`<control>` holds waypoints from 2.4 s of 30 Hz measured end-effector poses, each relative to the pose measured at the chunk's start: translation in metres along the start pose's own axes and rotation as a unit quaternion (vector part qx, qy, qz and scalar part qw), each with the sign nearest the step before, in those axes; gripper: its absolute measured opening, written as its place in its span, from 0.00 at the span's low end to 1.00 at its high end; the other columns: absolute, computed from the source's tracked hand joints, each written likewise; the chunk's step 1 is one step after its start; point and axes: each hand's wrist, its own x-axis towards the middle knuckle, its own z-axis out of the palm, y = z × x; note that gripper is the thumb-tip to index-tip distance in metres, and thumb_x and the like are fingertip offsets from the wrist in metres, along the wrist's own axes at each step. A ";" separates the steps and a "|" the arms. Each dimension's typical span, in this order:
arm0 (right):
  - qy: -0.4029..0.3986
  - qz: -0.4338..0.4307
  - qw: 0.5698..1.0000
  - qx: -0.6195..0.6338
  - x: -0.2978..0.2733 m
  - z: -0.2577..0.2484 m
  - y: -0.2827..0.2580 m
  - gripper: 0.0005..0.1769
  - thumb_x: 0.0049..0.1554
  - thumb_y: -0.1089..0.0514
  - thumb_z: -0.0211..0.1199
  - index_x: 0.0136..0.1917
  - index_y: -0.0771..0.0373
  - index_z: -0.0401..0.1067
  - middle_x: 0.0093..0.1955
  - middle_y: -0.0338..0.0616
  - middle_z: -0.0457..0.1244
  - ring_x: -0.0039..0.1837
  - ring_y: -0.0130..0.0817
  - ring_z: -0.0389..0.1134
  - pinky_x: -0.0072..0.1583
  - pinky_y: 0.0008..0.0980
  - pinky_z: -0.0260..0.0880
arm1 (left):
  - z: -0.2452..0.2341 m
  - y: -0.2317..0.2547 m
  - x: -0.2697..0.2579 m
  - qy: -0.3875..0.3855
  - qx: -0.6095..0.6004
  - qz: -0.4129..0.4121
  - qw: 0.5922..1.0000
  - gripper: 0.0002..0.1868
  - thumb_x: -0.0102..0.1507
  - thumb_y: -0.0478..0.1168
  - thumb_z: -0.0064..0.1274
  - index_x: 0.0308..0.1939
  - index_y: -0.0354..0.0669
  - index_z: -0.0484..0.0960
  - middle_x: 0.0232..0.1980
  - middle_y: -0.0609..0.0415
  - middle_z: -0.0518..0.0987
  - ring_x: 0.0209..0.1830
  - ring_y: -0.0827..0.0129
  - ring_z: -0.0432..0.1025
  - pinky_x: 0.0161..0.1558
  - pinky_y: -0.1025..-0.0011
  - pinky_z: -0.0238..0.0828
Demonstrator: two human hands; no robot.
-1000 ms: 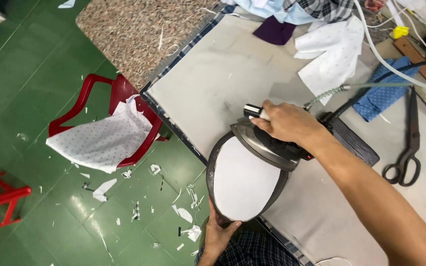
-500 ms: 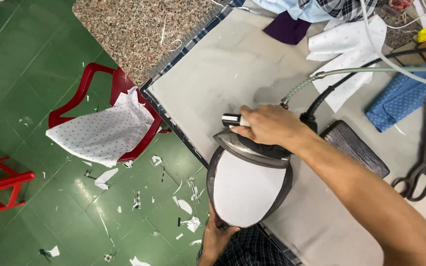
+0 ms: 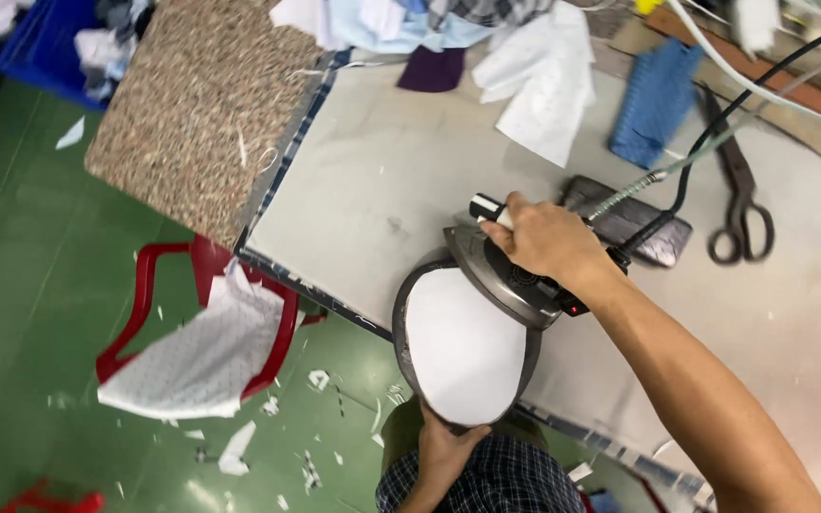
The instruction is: The person cuts a white fabric piece with shears, places it on a curved ironing board, and irons it repeatedly with a steam iron. They also use a small black block to press the fabric while ironing.
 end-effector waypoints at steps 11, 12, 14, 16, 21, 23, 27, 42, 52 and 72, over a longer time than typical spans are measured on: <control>0.157 0.148 0.965 0.146 -0.061 0.056 0.031 0.32 0.68 0.33 0.45 0.54 0.67 0.60 0.44 0.66 0.68 0.48 0.72 0.68 0.47 0.64 0.66 | -0.004 -0.014 0.012 -0.074 -0.109 0.122 0.984 0.62 0.52 0.37 0.74 0.77 0.42 0.41 0.75 0.38 0.62 0.75 0.48 0.62 0.67 0.58 0.77; 0.159 0.154 0.963 0.155 -0.066 0.057 0.030 0.32 0.68 0.33 0.44 0.54 0.67 0.61 0.44 0.67 0.67 0.49 0.74 0.67 0.48 0.64 0.66 | -0.003 -0.018 0.014 -0.076 -0.115 0.126 0.982 0.62 0.53 0.36 0.73 0.77 0.42 0.40 0.75 0.38 0.61 0.75 0.47 0.62 0.67 0.57 0.77; 0.167 0.139 0.963 0.162 -0.070 0.064 0.036 0.31 0.68 0.34 0.45 0.54 0.68 0.60 0.43 0.67 0.68 0.47 0.74 0.67 0.47 0.64 0.65 | -0.004 -0.020 0.014 -0.054 -0.081 0.148 0.984 0.63 0.52 0.43 0.75 0.77 0.41 0.42 0.75 0.38 0.63 0.74 0.48 0.63 0.70 0.59 0.71; 0.172 0.123 0.962 0.170 -0.071 0.066 0.041 0.30 0.68 0.35 0.46 0.53 0.68 0.59 0.42 0.68 0.68 0.46 0.75 0.67 0.46 0.63 0.65 | -0.003 -0.020 0.017 -0.030 -0.047 0.168 0.984 0.64 0.51 0.49 0.76 0.76 0.39 0.44 0.74 0.38 0.66 0.73 0.48 0.64 0.73 0.60 0.65; 0.129 0.098 0.975 0.152 -0.095 0.061 0.038 0.32 0.68 0.34 0.42 0.53 0.68 0.58 0.36 0.65 0.67 0.38 0.70 0.67 0.39 0.58 0.64 | -0.002 -0.024 0.014 -0.039 -0.058 0.109 0.992 0.65 0.50 0.42 0.76 0.77 0.44 0.41 0.74 0.40 0.63 0.71 0.50 0.69 0.63 0.63 0.81; 0.115 0.091 0.976 0.158 -0.105 0.064 0.046 0.31 0.67 0.35 0.43 0.55 0.68 0.59 0.36 0.65 0.68 0.37 0.67 0.69 0.39 0.57 0.65 | 0.002 -0.023 0.012 -0.023 -0.067 0.101 0.992 0.64 0.49 0.44 0.77 0.77 0.43 0.44 0.73 0.41 0.67 0.71 0.52 0.69 0.66 0.63 0.78; 0.000 0.165 0.978 0.128 -0.135 0.052 0.061 0.36 0.64 0.30 0.41 0.66 0.62 0.57 0.45 0.63 0.71 0.48 0.61 0.73 0.49 0.56 0.71 | 0.027 -0.028 0.002 -0.031 -0.024 0.036 0.999 0.54 0.54 0.53 0.71 0.75 0.44 0.54 0.67 0.46 0.74 0.63 0.59 0.74 0.60 0.68 0.82; 0.028 0.142 0.988 0.048 -0.164 0.066 0.041 0.34 0.62 0.28 0.46 0.66 0.56 0.65 0.52 0.61 0.72 0.57 0.55 0.76 0.59 0.51 0.74 | -0.052 0.095 0.114 0.098 0.190 0.554 0.805 0.34 0.63 0.41 0.54 0.70 0.27 0.66 0.70 0.32 0.70 0.72 0.39 0.62 0.73 0.48 0.53; 0.133 0.122 0.982 0.052 -0.115 0.062 0.043 0.33 0.66 0.33 0.41 0.61 0.64 0.65 0.45 0.67 0.71 0.51 0.63 0.75 0.52 0.55 0.75 | -0.035 0.064 0.136 0.089 0.023 0.549 0.830 0.38 0.64 0.50 0.35 0.71 0.23 0.58 0.73 0.30 0.64 0.77 0.43 0.56 0.77 0.53 0.46; 0.156 0.195 0.960 0.130 -0.196 0.134 0.067 0.35 0.65 0.32 0.46 0.60 0.68 0.68 0.41 0.68 0.71 0.48 0.64 0.76 0.47 0.57 0.74 | -0.036 0.079 0.131 0.081 0.020 0.576 0.813 0.35 0.64 0.44 0.33 0.71 0.24 0.55 0.74 0.28 0.63 0.77 0.43 0.56 0.77 0.54 0.45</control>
